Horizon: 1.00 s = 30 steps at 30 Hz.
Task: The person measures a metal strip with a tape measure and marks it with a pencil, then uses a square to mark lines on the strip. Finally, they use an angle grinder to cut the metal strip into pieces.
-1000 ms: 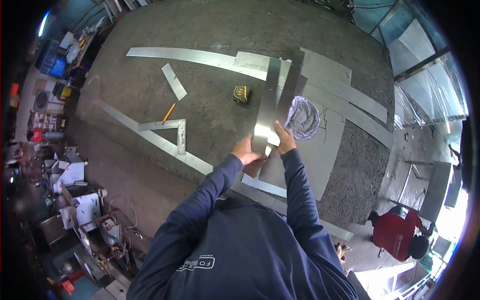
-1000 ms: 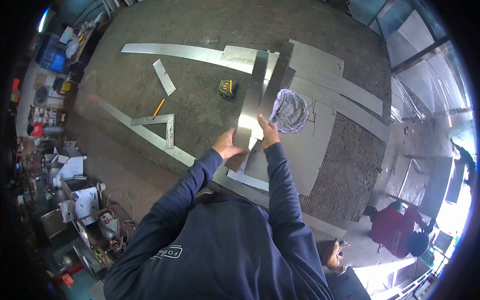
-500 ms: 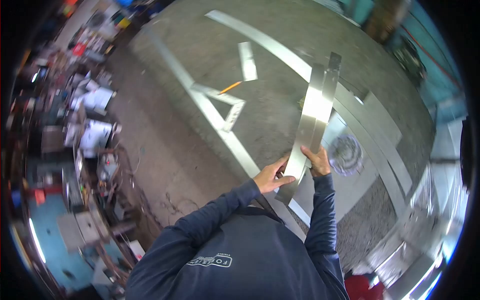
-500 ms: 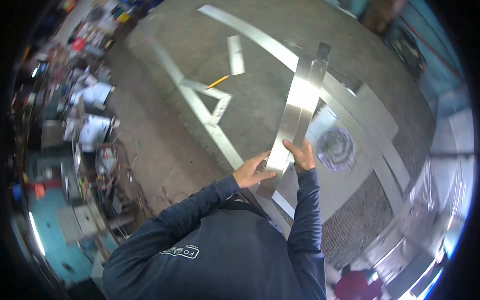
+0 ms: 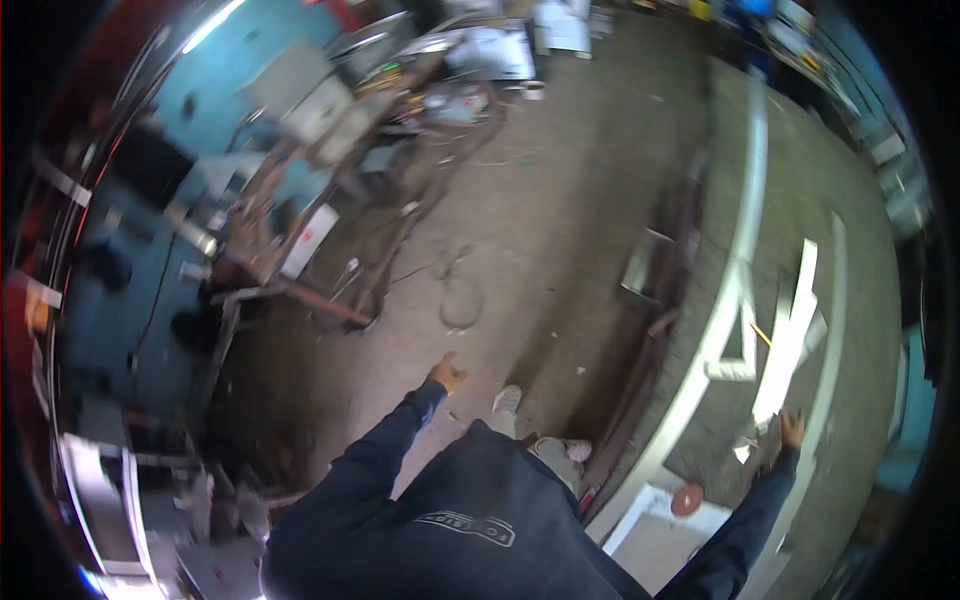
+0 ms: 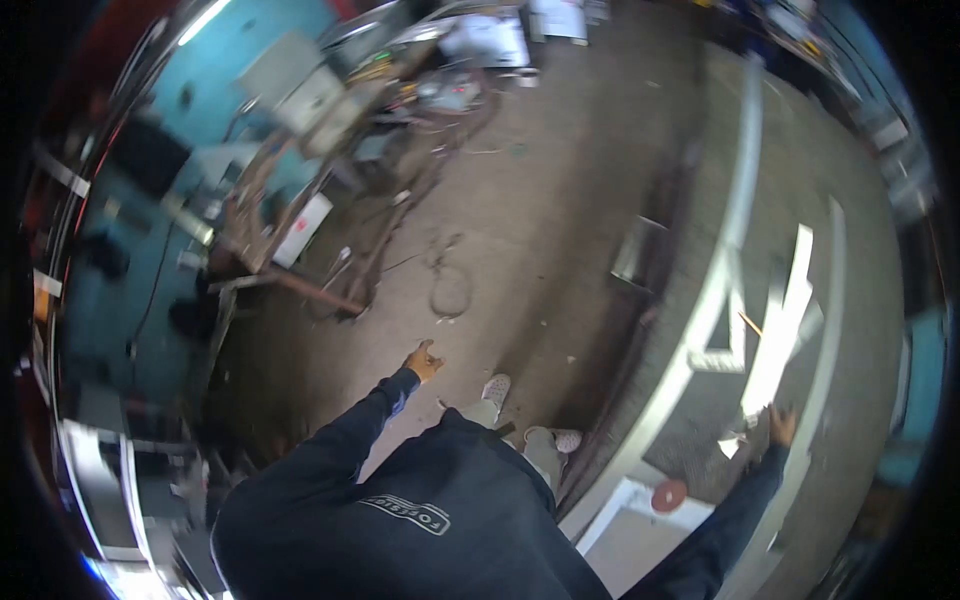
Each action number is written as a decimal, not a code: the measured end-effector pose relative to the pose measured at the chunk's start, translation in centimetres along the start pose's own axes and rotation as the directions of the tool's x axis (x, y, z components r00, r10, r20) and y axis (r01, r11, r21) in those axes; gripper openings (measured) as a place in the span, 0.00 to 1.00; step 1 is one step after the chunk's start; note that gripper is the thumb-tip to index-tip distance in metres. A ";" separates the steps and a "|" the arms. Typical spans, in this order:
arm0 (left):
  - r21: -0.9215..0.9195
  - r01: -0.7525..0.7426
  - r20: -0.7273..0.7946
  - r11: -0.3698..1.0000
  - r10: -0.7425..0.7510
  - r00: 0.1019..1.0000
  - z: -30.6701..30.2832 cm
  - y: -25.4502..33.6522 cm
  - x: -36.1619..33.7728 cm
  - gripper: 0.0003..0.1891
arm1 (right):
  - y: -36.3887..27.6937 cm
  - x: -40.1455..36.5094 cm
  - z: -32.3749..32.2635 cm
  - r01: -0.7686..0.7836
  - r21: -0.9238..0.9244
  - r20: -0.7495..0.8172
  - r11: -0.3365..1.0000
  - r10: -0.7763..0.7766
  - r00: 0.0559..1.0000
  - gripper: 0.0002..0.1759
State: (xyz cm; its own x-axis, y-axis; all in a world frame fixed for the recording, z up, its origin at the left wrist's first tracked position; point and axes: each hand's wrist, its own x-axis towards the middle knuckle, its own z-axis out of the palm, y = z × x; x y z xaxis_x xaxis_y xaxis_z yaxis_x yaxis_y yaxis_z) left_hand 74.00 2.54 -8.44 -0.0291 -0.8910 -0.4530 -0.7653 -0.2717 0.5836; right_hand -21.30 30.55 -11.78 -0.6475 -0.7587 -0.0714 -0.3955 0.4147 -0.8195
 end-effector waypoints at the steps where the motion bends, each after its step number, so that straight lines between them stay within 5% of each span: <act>1: 0.198 -0.006 -0.057 0.980 0.018 0.998 0.0 -4.5 0.2 0.36 | -3.4 0.9 3.1 0.007 -0.078 0.054 0.997 -0.003 0.999 0.43; 2: 0.223 -0.045 -0.197 0.974 0.090 0.976 -0.5 -9.5 -0.7 0.36 | -5.6 -2.3 2.5 -0.031 -0.186 0.053 0.982 0.041 0.998 0.44; 3: -0.148 -0.063 -0.121 0.987 0.046 0.992 -0.9 -13.9 -1.9 0.35 | -8.0 -4.3 4.1 -0.061 -0.537 -0.065 0.841 0.030 0.997 0.45; 4: -0.322 0.084 -0.094 0.943 -0.120 0.988 0.7 -21.5 -0.7 0.34 | -6.3 -6.4 6.7 -0.003 -0.718 -0.288 0.696 -0.293 0.911 0.43; 5: -0.654 0.289 0.076 0.700 -0.319 0.945 -1.2 -17.1 -5.3 0.30 | -16.2 -10.3 9.2 -0.321 -0.635 -0.409 0.703 0.047 0.911 0.37; 6: -0.650 0.597 0.330 0.471 -0.533 0.779 -1.5 -21.4 -4.7 0.35 | -14.3 -11.1 9.9 -0.282 -0.425 -0.380 0.860 0.114 0.918 0.35; 7: -0.549 0.817 0.819 -0.174 -0.308 0.485 -3.1 -24.1 -5.3 0.33 | -17.7 -12.9 11.7 -0.326 -0.760 -0.369 0.563 0.040 0.929 0.34; 8: -0.450 0.893 0.837 -0.027 -0.362 0.410 -3.0 -26.6 -5.5 0.33 | -20.1 -15.3 13.1 -0.290 -0.675 -0.444 0.679 -0.059 0.894 0.38; 10: -0.366 0.805 0.540 0.467 -0.597 0.593 -2.0 -25.9 -7.6 0.33 | -23.2 -17.7 15.2 -0.342 -0.514 -0.497 0.787 0.052 0.866 0.43; 15: -0.200 0.623 0.446 0.756 -0.496 0.745 -2.1 -23.7 -0.8 0.32 | -27.2 -19.2 15.1 -0.361 -0.505 -0.515 0.784 0.062 0.855 0.47; 20: -0.189 0.479 0.412 0.857 -0.374 0.831 -3.0 -15.3 11.5 0.29 | -26.5 -17.2 13.2 -0.409 -0.554 -0.517 0.725 0.086 0.852 0.51; 24: -0.257 0.504 0.549 0.824 -0.305 0.779 -3.2 -7.4 20.7 0.33 | -25.1 -11.2 11.8 -0.504 -0.496 -0.496 0.707 0.246 0.833 0.59; 26: -0.246 0.217 0.387 0.945 -0.110 0.916 -2.3 -0.5 20.7 0.34 | -22.7 -6.8 11.0 -0.519 -0.560 -0.467 0.645 0.271 0.842 0.64; 27: -0.219 0.203 0.378 0.954 -0.109 0.919 -1.6 1.3 21.4 0.34 | -22.8 -5.1 10.6 -0.530 -0.561 -0.447 0.636 0.307 0.840 0.69; 29: -0.533 0.553 0.673 0.641 -0.075 0.736 -1.6 5.3 23.1 0.35 | -21.7 -1.6 9.9 -0.545 -0.543 -0.437 0.640 0.338 0.833 0.71; 30: -0.505 0.545 0.665 0.669 -0.100 0.740 -1.5 7.2 22.7 0.35 | -21.0 -1.1 10.2 -0.539 -0.561 -0.418 0.629 0.347 0.840 0.72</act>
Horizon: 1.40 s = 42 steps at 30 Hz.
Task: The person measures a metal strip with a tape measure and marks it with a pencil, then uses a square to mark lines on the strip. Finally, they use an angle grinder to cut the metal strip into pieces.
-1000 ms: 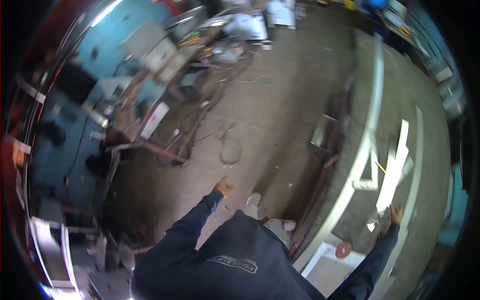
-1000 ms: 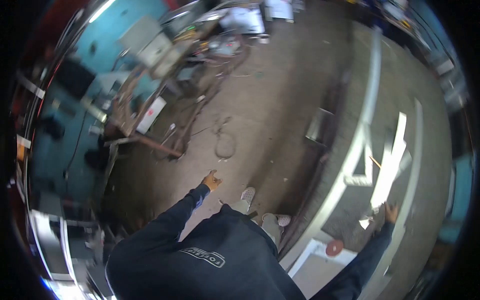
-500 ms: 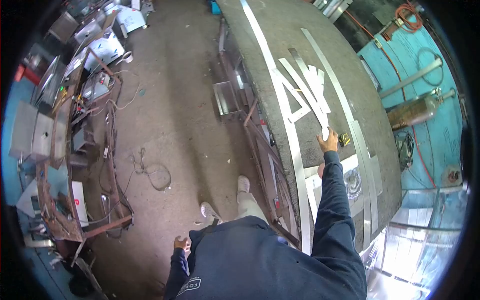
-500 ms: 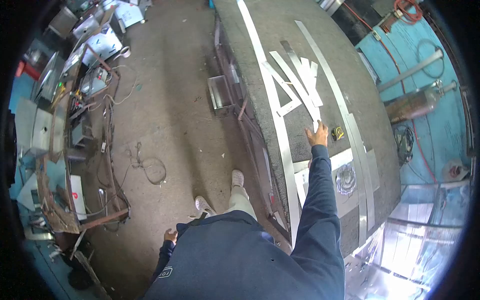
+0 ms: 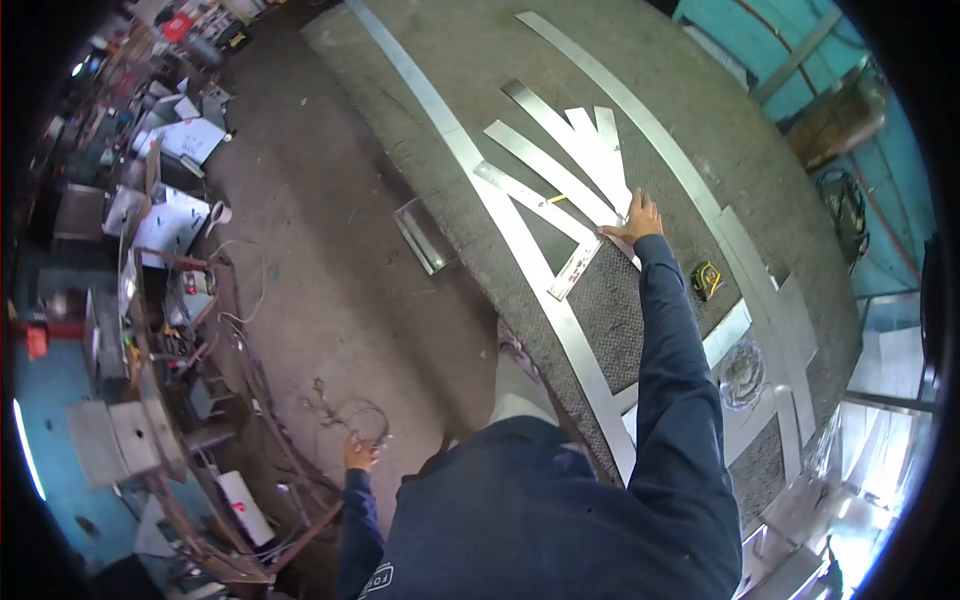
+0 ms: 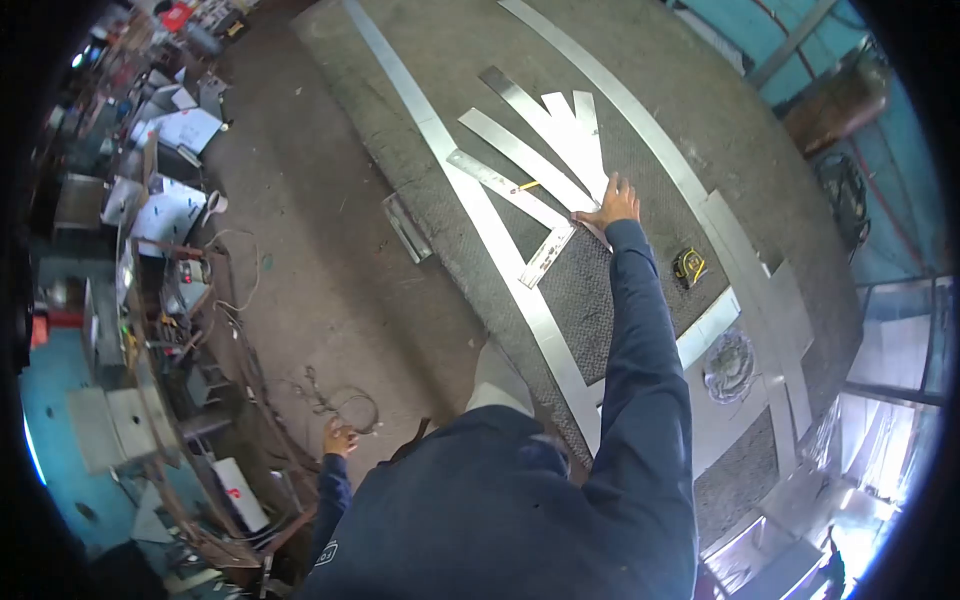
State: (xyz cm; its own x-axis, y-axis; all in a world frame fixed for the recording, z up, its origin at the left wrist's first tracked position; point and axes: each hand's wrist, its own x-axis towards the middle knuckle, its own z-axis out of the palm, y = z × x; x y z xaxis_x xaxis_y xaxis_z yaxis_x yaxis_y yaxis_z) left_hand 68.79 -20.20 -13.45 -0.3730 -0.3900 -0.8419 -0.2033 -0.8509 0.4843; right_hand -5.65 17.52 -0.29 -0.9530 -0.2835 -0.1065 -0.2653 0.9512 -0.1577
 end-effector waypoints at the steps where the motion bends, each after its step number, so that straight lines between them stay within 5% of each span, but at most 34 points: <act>1: 0.320 -0.057 -0.119 0.946 0.100 0.988 4.3 0.3 -0.5 0.36 | -0.3 0.6 0.2 -0.042 0.045 0.093 0.998 0.038 0.995 0.74; 2: 0.603 -0.074 -0.189 0.794 0.232 0.954 8.0 0.6 -0.4 0.36 | -0.5 1.0 -0.1 -0.053 0.055 0.103 0.997 0.047 0.994 0.74; 5: 0.699 -0.219 -0.007 0.681 0.313 0.950 14.1 3.2 0.7 0.33 | -1.0 0.8 -0.4 -0.143 0.060 0.138 0.988 0.133 0.981 0.69; 9: 0.765 -0.123 -0.012 0.632 0.205 0.979 24.5 7.5 0.8 0.32 | 0.0 1.0 -1.0 -0.168 0.241 0.182 0.956 0.126 0.975 0.62; 13: 0.809 -0.340 0.262 0.479 0.225 0.939 33.1 11.2 3.4 0.31 | -1.9 -0.5 -2.0 -0.147 0.177 0.116 0.973 0.128 0.985 0.58; 21: 0.662 -0.459 0.579 0.593 -0.014 0.815 55.2 17.9 4.5 0.23 | -2.7 -2.0 -0.6 -0.161 0.148 0.117 0.976 0.145 0.983 0.60; 26: 0.639 -0.473 0.689 0.607 -0.178 0.703 61.3 19.7 7.1 0.22 | -3.2 -1.6 -2.1 -0.235 0.197 0.230 0.952 0.188 0.955 0.64; 30: 0.731 -0.177 0.571 0.659 -0.448 0.688 64.8 20.8 7.5 0.24 | -3.7 -1.3 -3.2 -0.279 0.239 0.343 0.930 0.188 0.920 0.59; 32: 0.708 0.306 0.482 0.636 -0.752 0.449 66.6 19.2 8.1 0.29 | -3.9 -1.3 -3.4 -0.275 0.211 0.283 0.938 0.211 0.936 0.56; 34: 0.736 0.301 0.461 0.606 -0.775 0.433 67.7 17.2 8.3 0.31 | -2.9 -0.9 -2.4 -0.308 0.294 0.367 0.905 0.191 0.911 0.55; 38: 0.753 0.303 0.433 0.584 -0.786 0.440 69.8 13.6 8.7 0.32 | -3.0 -1.9 -1.9 -0.275 0.325 0.288 0.905 0.183 0.940 0.53; 39: 0.760 0.303 0.454 0.574 -0.804 0.384 70.2 13.0 9.1 0.34 | -3.3 -1.9 -1.6 -0.314 0.325 0.312 0.892 0.213 0.926 0.51; 42: 0.781 0.316 0.357 0.539 -0.800 0.481 71.6 11.2 9.0 0.32 | -3.7 -2.5 -1.0 -0.363 0.306 0.361 0.880 0.246 0.899 0.45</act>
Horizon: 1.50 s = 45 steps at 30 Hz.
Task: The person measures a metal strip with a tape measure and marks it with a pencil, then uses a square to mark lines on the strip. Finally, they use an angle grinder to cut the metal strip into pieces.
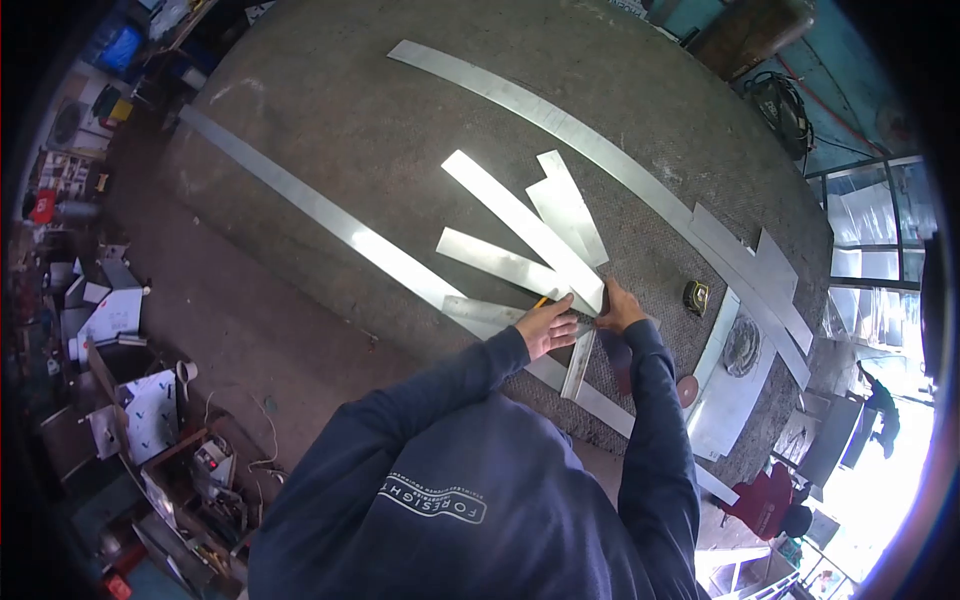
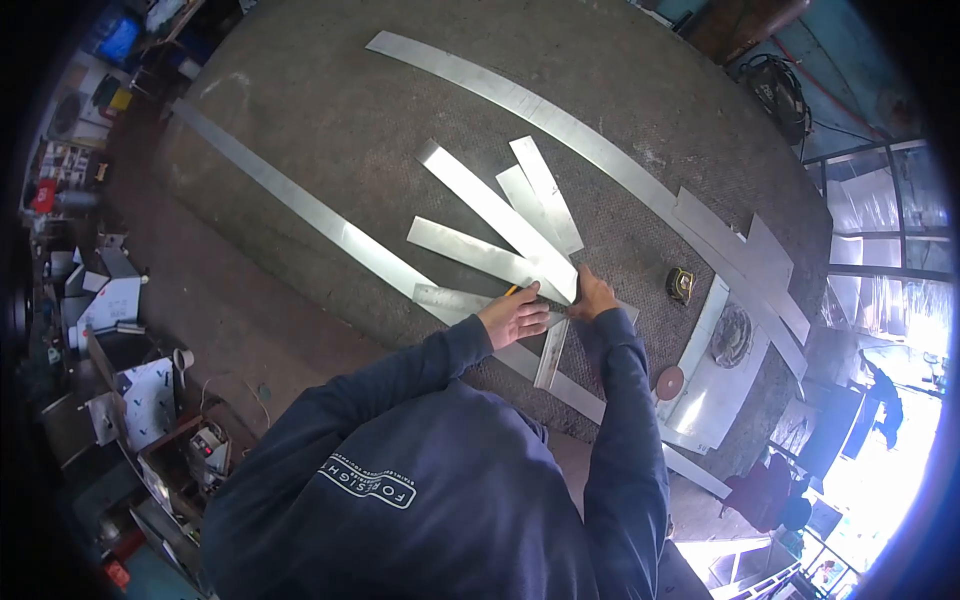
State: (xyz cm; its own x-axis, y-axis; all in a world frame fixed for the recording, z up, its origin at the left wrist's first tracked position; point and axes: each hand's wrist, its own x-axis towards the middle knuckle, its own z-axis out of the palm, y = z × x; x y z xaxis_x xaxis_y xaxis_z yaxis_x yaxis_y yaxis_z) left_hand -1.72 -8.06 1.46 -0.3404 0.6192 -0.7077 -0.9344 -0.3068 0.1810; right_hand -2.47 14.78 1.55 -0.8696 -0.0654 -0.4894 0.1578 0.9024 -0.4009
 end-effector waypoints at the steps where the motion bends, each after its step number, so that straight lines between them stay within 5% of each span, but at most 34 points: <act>1: 0.004 0.003 0.005 1.000 -0.003 1.000 0.2 0.2 0.3 0.32 | -0.4 -0.5 -0.1 0.005 0.018 -0.002 1.000 -0.005 1.000 0.44; 6: -0.159 -0.197 0.116 0.967 0.217 0.969 -0.2 -0.5 2.2 0.21 | -3.0 -3.8 -1.7 0.093 0.024 -0.045 0.995 -0.092 0.995 0.40; 10: -0.061 -0.299 0.012 0.952 0.301 0.954 0.3 0.9 0.3 0.15 | -6.2 -4.5 -3.6 0.118 0.024 -0.001 0.993 -0.118 0.993 0.42; 12: -0.043 -0.424 -0.016 0.905 0.424 0.906 1.2 3.9 -2.3 0.12 | -8.9 -3.6 -5.4 0.335 -0.024 -0.139 0.942 -0.335 0.932 0.46; 14: 0.049 -0.529 -0.053 0.847 0.531 0.846 1.5 8.2 -4.7 0.12 | -13.1 -2.1 -8.2 0.378 -0.012 -0.176 0.926 -0.374 0.910 0.47; 16: 0.120 -0.608 -0.129 0.785 0.620 0.774 1.1 13.1 -6.4 0.08 | -16.6 -0.5 -12.3 0.429 -0.165 -0.404 0.888 -0.458 0.792 0.39; 18: 0.157 -0.616 -0.112 0.772 0.634 0.766 -0.4 18.5 -7.6 0.07 | -15.7 3.6 -15.1 0.540 -0.118 -0.619 0.833 -0.487 0.616 0.32; 21: 0.167 -0.643 -0.031 0.748 0.656 0.754 -8.9 25.7 -4.2 0.10 | -11.6 8.6 -14.4 0.283 0.219 -0.670 0.934 -0.067 0.739 0.28; 23: 0.572 -0.393 -0.316 0.720 0.636 0.704 -10.5 27.5 -5.5 0.18 | -5.7 12.3 -7.7 0.017 -0.029 -0.622 0.999 -0.031 0.783 0.31; 25: 0.902 -0.121 -0.267 0.414 0.756 0.597 -11.8 26.5 -9.0 0.19 | -5.0 11.6 -3.2 -0.221 -0.117 -0.481 0.968 0.139 0.866 0.38; 26: 0.929 -0.162 -0.197 0.332 0.816 0.544 -12.7 25.1 -10.0 0.18 | -5.3 10.5 -1.4 -0.189 -0.111 -0.491 0.976 0.112 0.864 0.41; 28: 0.858 -0.216 -0.270 0.467 0.766 0.584 -12.8 22.3 -12.5 0.16 | -6.7 8.0 -1.0 -0.058 -0.040 -0.578 0.998 0.024 0.816 0.40; 31: 0.802 -0.263 -0.272 0.536 0.720 0.638 -17.6 18.6 -12.6 0.14 | -5.9 8.7 -0.1 -0.147 -0.028 -0.534 0.989 0.109 0.839 0.35; 34: 0.793 -0.251 -0.308 0.556 0.720 0.622 -16.3 15.8 -13.3 0.14 | -6.2 9.8 -1.5 -0.246 0.194 -0.420 0.950 0.307 0.854 0.43; 39: 0.789 -0.329 -0.197 0.519 0.720 0.665 -15.9 11.8 -13.6 0.16 | -3.3 8.8 -0.3 -0.224 0.299 -0.306 0.927 0.316 0.898 0.44; 45: 0.839 -0.298 -0.175 0.454 0.745 0.643 -14.5 5.9 -15.7 0.15 | 5.7 -5.2 1.6 -0.144 0.584 -0.366 0.799 0.417 0.832 0.44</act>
State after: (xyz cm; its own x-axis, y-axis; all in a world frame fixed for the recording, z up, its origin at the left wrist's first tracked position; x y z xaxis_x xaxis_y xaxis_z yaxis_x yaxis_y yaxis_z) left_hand -0.37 -30.07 3.77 -0.8971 0.0431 -0.4397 -0.4112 0.2828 0.8666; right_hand 3.68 19.62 0.57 -0.8288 0.4781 -0.2908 0.5243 0.4817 -0.7022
